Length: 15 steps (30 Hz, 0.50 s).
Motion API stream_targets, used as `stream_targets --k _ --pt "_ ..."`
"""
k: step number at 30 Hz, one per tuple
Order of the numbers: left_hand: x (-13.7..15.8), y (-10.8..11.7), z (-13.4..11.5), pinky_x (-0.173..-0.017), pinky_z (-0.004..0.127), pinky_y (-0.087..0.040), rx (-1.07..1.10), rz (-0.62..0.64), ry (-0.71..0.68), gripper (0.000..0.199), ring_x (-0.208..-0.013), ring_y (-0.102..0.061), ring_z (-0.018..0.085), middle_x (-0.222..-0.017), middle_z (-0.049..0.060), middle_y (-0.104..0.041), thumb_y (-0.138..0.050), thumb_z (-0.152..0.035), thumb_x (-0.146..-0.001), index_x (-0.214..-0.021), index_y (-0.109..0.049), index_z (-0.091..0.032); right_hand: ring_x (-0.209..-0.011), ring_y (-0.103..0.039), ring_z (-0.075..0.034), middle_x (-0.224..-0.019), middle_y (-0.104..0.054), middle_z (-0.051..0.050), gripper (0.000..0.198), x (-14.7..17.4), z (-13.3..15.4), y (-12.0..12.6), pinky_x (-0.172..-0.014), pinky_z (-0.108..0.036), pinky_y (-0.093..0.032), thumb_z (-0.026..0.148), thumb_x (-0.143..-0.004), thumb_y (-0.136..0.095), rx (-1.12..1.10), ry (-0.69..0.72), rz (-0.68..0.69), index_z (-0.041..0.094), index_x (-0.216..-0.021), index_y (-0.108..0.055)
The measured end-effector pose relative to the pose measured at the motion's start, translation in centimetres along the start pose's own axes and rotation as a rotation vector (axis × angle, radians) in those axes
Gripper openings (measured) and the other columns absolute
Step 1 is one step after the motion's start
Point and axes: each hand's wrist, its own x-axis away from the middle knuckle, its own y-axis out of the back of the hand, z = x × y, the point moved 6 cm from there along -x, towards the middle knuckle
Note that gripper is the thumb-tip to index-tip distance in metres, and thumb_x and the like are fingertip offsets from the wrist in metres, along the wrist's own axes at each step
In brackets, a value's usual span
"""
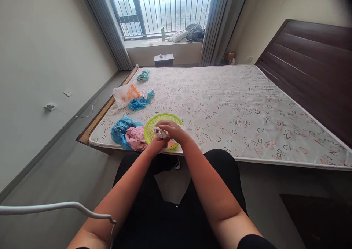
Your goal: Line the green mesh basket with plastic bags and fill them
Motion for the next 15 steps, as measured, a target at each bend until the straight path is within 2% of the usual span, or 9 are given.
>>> stream_targets --k 3,5,7,9,11,13,15 --pt "0.5 -0.3 -1.0 -0.056 0.026 -0.04 -0.127 0.083 -0.015 0.052 -0.051 -0.046 0.011 -0.052 -0.001 -0.053 -0.079 -0.06 -0.08 -0.06 -0.056 -0.018 -0.115 -0.062 -0.021 -0.115 -0.071 -0.007 0.03 0.3 -1.9 2.4 -0.104 -0.034 -0.045 0.036 -0.1 -0.041 0.101 -0.033 -0.1 0.021 -0.097 -0.067" --pt "0.6 -0.3 -1.7 -0.058 0.027 -0.044 -0.178 0.116 -0.04 0.054 -0.052 -0.049 0.012 -0.052 0.001 -0.055 -0.076 -0.063 -0.081 -0.056 -0.057 -0.019 -0.109 -0.063 -0.021 -0.114 -0.072 -0.007 0.024 0.7 -3.7 3.6 -0.099 -0.035 -0.046 0.036 -0.099 -0.05 0.283 -0.154 -0.093 0.021 -0.106 -0.067" --pt "0.6 -0.1 -2.0 -0.058 0.028 -0.045 -0.193 0.116 -0.048 0.054 -0.053 -0.05 0.013 -0.052 0.001 -0.056 -0.077 -0.063 -0.079 -0.055 -0.057 -0.019 -0.096 -0.063 -0.02 -0.104 -0.073 -0.006 0.017 1.2 -5.1 4.3 -0.088 -0.033 -0.047 0.03 -0.094 -0.058 0.454 -0.258 -0.035 0.021 -0.104 -0.069" --pt "0.4 0.3 -1.9 -0.056 0.027 -0.044 -0.178 0.078 -0.039 0.052 -0.052 -0.05 0.013 -0.051 0.0 -0.056 -0.078 -0.061 -0.077 -0.055 -0.057 -0.019 -0.085 -0.061 -0.018 -0.092 -0.072 -0.004 0.012 1.5 -5.3 5.0 -0.081 -0.031 -0.045 0.024 -0.092 -0.059 0.547 -0.267 -0.031 0.02 -0.093 -0.07" --pt "0.2 0.7 -1.5 -0.055 0.026 -0.042 -0.138 0.004 -0.044 0.048 -0.052 -0.049 0.012 -0.052 0.0 -0.056 -0.081 -0.057 -0.075 -0.057 -0.057 -0.019 -0.08 -0.059 -0.016 -0.083 -0.07 -0.002 0.013 1.5 -4.4 5.5 -0.078 -0.031 -0.044 0.023 -0.092 -0.058 0.557 -0.21 -0.106 0.02 -0.085 -0.069" --pt "-0.1 1.0 -1.2 -0.055 0.025 -0.041 -0.072 -0.083 -0.074 0.04 -0.053 -0.05 0.011 -0.055 -0.002 -0.058 -0.083 -0.051 -0.073 -0.067 -0.06 -0.019 -0.074 -0.058 -0.015 -0.077 -0.067 -0.001 0.014 1.4 -3.3 5.8 -0.074 -0.03 -0.045 0.027 -0.092 -0.06 0.494 -0.183 -0.208 0.02 -0.084 -0.069" --pt "-0.5 1.2 -0.8 -0.056 0.024 -0.04 -0.026 -0.174 -0.091 0.037 -0.053 -0.051 0.011 -0.055 -0.003 -0.058 -0.084 -0.047 -0.073 -0.075 -0.06 -0.019 -0.065 -0.058 -0.014 -0.073 -0.065 0.001 0.011 1.4 -2.7 5.4 -0.066 -0.029 -0.046 0.027 -0.092 -0.061 0.37 -0.236 -0.269 0.02 -0.086 -0.067"
